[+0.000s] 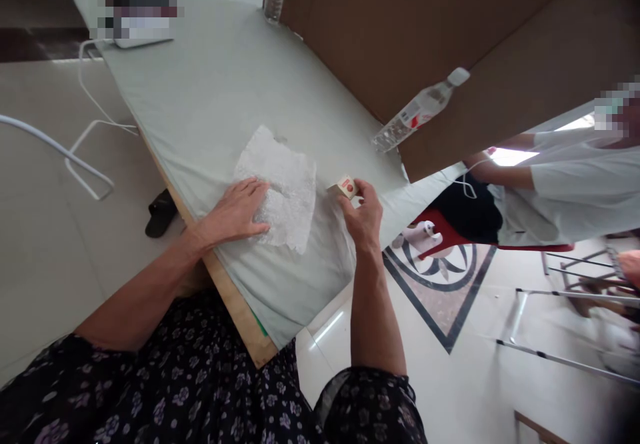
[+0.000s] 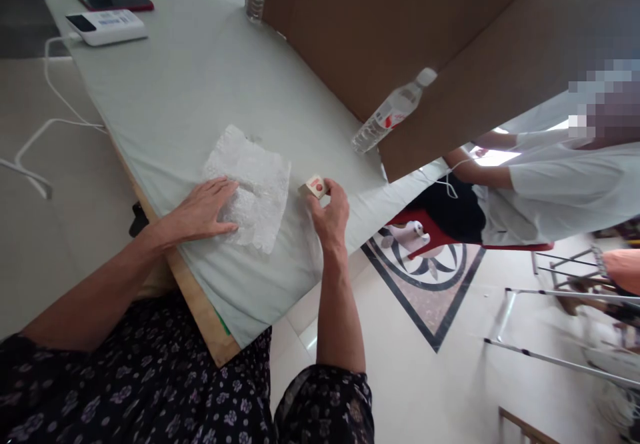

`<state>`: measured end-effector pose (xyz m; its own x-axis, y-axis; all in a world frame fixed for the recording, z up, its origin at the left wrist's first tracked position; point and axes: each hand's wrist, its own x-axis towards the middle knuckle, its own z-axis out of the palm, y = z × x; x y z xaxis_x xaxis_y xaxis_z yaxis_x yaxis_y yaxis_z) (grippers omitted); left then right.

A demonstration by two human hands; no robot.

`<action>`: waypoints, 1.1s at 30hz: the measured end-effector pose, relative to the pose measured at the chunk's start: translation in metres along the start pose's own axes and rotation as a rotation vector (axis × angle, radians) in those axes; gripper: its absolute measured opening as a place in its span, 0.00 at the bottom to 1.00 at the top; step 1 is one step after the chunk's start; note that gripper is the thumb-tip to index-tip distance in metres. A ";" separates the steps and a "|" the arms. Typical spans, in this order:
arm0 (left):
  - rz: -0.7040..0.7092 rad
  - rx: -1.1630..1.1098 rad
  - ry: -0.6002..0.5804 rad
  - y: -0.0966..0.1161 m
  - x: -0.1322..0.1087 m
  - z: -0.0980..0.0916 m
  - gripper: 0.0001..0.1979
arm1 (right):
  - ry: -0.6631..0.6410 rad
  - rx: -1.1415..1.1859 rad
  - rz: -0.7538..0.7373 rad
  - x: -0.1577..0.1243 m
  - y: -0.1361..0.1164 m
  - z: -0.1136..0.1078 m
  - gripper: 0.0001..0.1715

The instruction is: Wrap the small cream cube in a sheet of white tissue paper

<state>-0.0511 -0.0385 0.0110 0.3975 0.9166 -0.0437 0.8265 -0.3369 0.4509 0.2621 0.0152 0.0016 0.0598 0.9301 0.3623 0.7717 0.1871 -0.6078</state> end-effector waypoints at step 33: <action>0.060 0.034 0.140 0.002 0.000 0.009 0.25 | -0.512 -0.082 -0.349 -0.033 -0.048 0.039 0.39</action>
<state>-0.0462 -0.0415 0.0034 0.3895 0.9147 0.1081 0.8166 -0.3972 0.4187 0.1983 -0.0121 -0.0093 -0.5000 0.8557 0.1331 0.7383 0.5015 -0.4511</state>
